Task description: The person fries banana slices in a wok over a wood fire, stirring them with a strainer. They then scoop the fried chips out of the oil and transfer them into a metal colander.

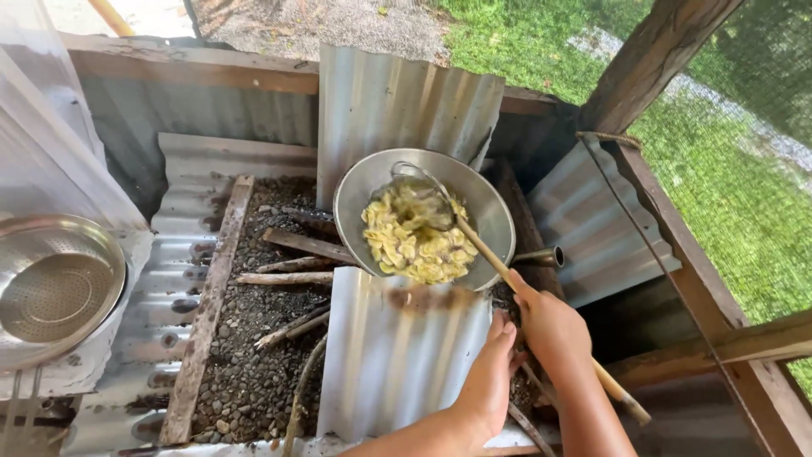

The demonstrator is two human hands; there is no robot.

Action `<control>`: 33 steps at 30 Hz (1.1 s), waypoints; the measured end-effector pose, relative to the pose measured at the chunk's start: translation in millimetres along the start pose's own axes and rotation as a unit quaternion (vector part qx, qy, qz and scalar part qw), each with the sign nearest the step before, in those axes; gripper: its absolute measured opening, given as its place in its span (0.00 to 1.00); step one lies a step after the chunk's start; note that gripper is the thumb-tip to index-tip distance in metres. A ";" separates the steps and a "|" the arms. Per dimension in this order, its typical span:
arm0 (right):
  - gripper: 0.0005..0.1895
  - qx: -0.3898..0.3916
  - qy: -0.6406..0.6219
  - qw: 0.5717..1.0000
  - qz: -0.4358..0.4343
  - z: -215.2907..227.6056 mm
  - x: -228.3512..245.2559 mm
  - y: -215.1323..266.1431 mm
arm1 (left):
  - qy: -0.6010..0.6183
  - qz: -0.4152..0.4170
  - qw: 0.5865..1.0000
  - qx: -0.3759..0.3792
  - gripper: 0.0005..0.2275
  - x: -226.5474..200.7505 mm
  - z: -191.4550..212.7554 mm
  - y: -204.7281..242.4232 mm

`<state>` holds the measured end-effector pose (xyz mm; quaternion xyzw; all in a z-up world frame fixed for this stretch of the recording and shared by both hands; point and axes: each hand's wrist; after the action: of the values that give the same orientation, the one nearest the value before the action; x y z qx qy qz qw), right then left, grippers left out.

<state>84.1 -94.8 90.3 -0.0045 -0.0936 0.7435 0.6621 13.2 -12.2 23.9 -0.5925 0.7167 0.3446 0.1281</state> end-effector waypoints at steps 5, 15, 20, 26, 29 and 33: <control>0.29 0.036 -0.071 0.997 -0.003 5.2 -3.7 12.2 | 0.012 -0.031 0.999 0.019 0.32 6.3 1.5 -1.2; 0.28 0.009 -0.090 0.995 -0.030 25.9 -40.8 41.9 | 0.004 0.050 0.999 0.006 0.35 25.5 3.2 -1.3; 0.29 0.024 -0.051 0.998 0.010 22.0 -64.5 34.6 | -0.017 0.043 0.998 0.033 0.36 47.7 0.4 0.2; 0.29 -0.005 -0.031 0.999 0.013 36.9 -87.1 28.1 | -0.065 0.058 0.995 0.042 0.35 43.8 -3.4 1.8; 0.29 0.049 0.040 0.998 -0.010 52.4 -101.1 36.0 | -0.064 0.036 0.992 0.105 0.33 49.7 -5.0 2.8; 0.25 0.034 0.035 0.999 0.015 37.8 -99.8 17.6 | -0.078 -0.021 0.983 0.164 0.29 62.4 -9.0 4.2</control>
<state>74.1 -200.1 113.1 -0.0091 -0.0450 0.7553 0.6538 -5.2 -65.3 -5.1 -0.5499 0.7384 0.2653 0.2862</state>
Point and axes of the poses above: each hand's wrist, its own y-axis away from the middle knuckle, its own z-axis out of the back of the hand, x = y × z, and after that the axes turned 10 degrees about -x, right-handed
